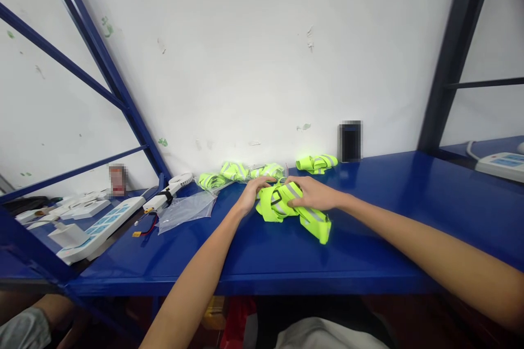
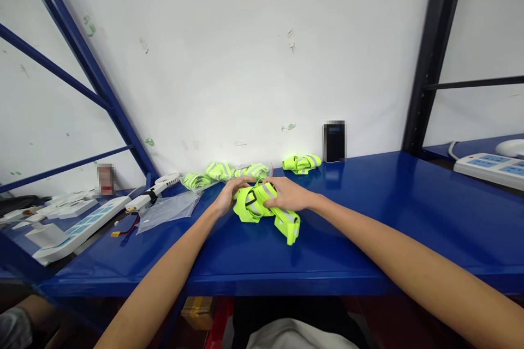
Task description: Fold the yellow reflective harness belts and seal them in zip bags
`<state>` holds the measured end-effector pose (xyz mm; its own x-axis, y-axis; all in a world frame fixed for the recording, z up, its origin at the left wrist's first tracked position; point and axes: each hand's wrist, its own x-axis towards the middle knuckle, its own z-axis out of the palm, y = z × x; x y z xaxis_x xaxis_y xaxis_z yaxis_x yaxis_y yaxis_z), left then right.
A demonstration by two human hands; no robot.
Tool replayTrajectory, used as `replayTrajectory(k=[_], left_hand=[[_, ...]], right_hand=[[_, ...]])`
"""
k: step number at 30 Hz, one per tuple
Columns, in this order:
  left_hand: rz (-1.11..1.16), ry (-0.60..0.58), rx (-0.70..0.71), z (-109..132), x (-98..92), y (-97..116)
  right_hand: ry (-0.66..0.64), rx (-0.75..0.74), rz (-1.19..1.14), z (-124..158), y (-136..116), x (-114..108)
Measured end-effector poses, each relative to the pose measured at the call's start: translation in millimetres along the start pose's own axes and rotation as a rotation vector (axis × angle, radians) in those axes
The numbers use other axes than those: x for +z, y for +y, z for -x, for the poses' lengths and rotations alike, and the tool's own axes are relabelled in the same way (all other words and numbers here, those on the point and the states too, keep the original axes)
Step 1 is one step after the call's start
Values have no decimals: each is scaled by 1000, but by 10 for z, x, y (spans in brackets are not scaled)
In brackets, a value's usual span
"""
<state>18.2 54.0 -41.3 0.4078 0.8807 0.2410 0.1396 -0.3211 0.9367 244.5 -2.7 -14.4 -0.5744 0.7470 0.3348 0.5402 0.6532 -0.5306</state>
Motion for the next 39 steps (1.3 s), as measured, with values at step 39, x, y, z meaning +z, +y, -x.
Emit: replayTrajectory(k=[39], left_hand=[[568, 32, 227, 250, -180, 575]], right_hand=[[1066, -215, -302, 204, -411, -909]])
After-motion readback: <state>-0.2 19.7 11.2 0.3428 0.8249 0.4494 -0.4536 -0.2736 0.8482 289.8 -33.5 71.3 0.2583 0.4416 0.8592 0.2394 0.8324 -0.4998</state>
